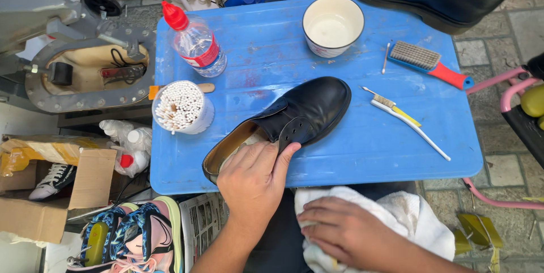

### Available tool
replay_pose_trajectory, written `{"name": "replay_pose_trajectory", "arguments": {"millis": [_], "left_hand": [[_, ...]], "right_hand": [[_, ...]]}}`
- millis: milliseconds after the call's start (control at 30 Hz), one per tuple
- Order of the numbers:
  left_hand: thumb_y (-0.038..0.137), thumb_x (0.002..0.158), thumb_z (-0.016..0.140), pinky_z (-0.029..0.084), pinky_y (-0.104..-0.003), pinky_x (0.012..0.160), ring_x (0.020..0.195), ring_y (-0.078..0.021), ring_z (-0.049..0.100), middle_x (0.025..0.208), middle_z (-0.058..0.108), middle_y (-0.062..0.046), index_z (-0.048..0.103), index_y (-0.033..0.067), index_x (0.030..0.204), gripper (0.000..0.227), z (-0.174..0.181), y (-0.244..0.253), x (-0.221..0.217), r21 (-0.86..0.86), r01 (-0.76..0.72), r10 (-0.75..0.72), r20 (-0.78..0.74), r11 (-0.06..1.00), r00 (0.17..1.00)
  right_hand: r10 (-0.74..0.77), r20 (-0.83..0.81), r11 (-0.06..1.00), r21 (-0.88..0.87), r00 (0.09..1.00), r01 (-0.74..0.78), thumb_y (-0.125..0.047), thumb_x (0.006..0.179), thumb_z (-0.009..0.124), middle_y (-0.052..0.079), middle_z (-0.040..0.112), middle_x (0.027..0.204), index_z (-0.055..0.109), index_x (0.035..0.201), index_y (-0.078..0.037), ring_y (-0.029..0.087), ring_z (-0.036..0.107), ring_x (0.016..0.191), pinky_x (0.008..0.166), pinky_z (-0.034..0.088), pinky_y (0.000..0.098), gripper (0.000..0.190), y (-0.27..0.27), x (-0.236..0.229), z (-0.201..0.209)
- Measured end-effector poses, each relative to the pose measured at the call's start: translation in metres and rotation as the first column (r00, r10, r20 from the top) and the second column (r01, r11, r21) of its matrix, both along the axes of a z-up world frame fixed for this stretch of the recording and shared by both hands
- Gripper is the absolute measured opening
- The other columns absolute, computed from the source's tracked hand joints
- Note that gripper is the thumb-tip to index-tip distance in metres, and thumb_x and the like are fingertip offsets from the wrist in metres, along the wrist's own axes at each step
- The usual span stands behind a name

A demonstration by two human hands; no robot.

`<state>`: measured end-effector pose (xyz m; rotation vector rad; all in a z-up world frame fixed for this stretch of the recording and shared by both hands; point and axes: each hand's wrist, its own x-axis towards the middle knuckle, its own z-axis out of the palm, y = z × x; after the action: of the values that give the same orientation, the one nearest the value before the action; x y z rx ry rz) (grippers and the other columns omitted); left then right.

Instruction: The person scrubs a black leather shoe with a toothbrush and a white cleaning solution, then wipes the shoe with a cloth. The person scrubs the toe, sides, and heel of the shoe, then wipes off the foam and inspects the shoe.

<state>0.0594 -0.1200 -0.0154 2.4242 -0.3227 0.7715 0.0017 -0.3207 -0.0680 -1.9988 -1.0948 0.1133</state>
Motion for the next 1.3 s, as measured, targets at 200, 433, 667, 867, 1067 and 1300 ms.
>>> {"name": "replay_pose_trajectory", "arguments": {"millis": [200, 433, 667, 867, 1067, 1300], "left_hand": [[0.027, 0.085, 0.083, 0.045, -0.035, 0.056, 0.067, -0.0220, 0.063, 0.078, 0.069, -0.004, 0.072, 0.0062, 0.082, 0.024, -0.011, -0.014, -0.010, 0.082, 0.010, -0.010, -0.004, 0.997, 1.000], [0.026, 0.085, 0.081, 0.049, -0.038, 0.064, 0.071, -0.0266, 0.066, 0.080, 0.070, -0.006, 0.072, 0.0063, 0.083, 0.022, -0.002, -0.013, -0.021, 0.096, -0.021, 0.031, -0.106, 0.995, 0.994], [0.008, 0.094, 0.068, 0.053, -0.035, 0.076, 0.084, -0.0265, 0.069, 0.091, 0.071, -0.008, 0.071, 0.0047, 0.095, 0.005, 0.022, 0.029, -0.030, -0.143, -0.011, -0.010, -0.144, 0.990, 0.989], [-0.003, 0.081, 0.062, 0.053, -0.041, 0.079, 0.090, -0.0304, 0.067, 0.096, 0.069, -0.009, 0.070, 0.0044, 0.100, 0.021, 0.030, 0.046, -0.018, -0.050, 0.213, -0.219, -0.242, 0.976, 0.945], [0.000, 0.081, 0.064, 0.053, -0.046, 0.076, 0.091, -0.0354, 0.067, 0.097, 0.071, -0.010, 0.072, 0.0073, 0.103, 0.025, 0.024, 0.053, 0.018, -0.038, 0.428, -0.390, -0.490, 0.903, 0.779], [0.003, 0.079, 0.063, 0.054, -0.048, 0.073, 0.087, -0.0352, 0.068, 0.092, 0.071, -0.011, 0.074, 0.0110, 0.098, 0.023, 0.007, 0.044, 0.052, 0.169, 0.664, -0.419, -0.656, 0.728, 0.627]], "right_hand": [[-0.485, -0.082, 0.874, -0.064, 0.871, 0.481, -0.007, 0.078, 0.077, 0.004, 0.075, 0.088, 0.080, 0.097, -0.004, 0.021, 0.071, 0.080, 0.069, 0.057, 0.0337, 0.020, -0.058, 0.020, 0.015], [-0.775, 0.384, 0.524, -0.053, 0.502, 0.850, -0.006, 0.087, 0.077, 0.011, 0.067, 0.102, 0.075, 0.101, -0.005, 0.031, 0.061, 0.095, 0.084, 0.050, 0.0407, 0.014, -0.097, 0.049, 0.007], [-0.791, 0.359, 0.472, -0.157, 0.495, 0.867, -0.015, 0.089, 0.079, 0.012, 0.066, 0.099, 0.076, 0.107, -0.005, 0.033, 0.063, 0.095, 0.086, 0.052, 0.0427, 0.020, -0.115, 0.061, -0.015], [-0.762, 0.422, 0.450, -0.202, 0.492, 0.870, -0.016, 0.092, 0.077, 0.011, 0.069, 0.096, 0.074, 0.098, -0.004, 0.031, 0.066, 0.090, 0.080, 0.054, 0.0412, 0.014, -0.108, 0.062, -0.010], [-0.774, 0.260, 0.588, -0.043, 0.577, 0.808, -0.009, 0.101, 0.071, 0.014, 0.069, 0.095, 0.068, 0.107, -0.002, 0.028, 0.070, 0.080, 0.075, 0.055, 0.0355, 0.010, -0.103, 0.084, 0.024], [-0.643, 0.498, 0.638, -0.072, 0.582, 0.766, -0.012, 0.101, 0.078, 0.013, 0.066, 0.103, 0.072, 0.105, -0.009, 0.032, 0.068, 0.082, 0.072, 0.055, 0.0441, 0.007, -0.081, 0.178, 0.051]]}}
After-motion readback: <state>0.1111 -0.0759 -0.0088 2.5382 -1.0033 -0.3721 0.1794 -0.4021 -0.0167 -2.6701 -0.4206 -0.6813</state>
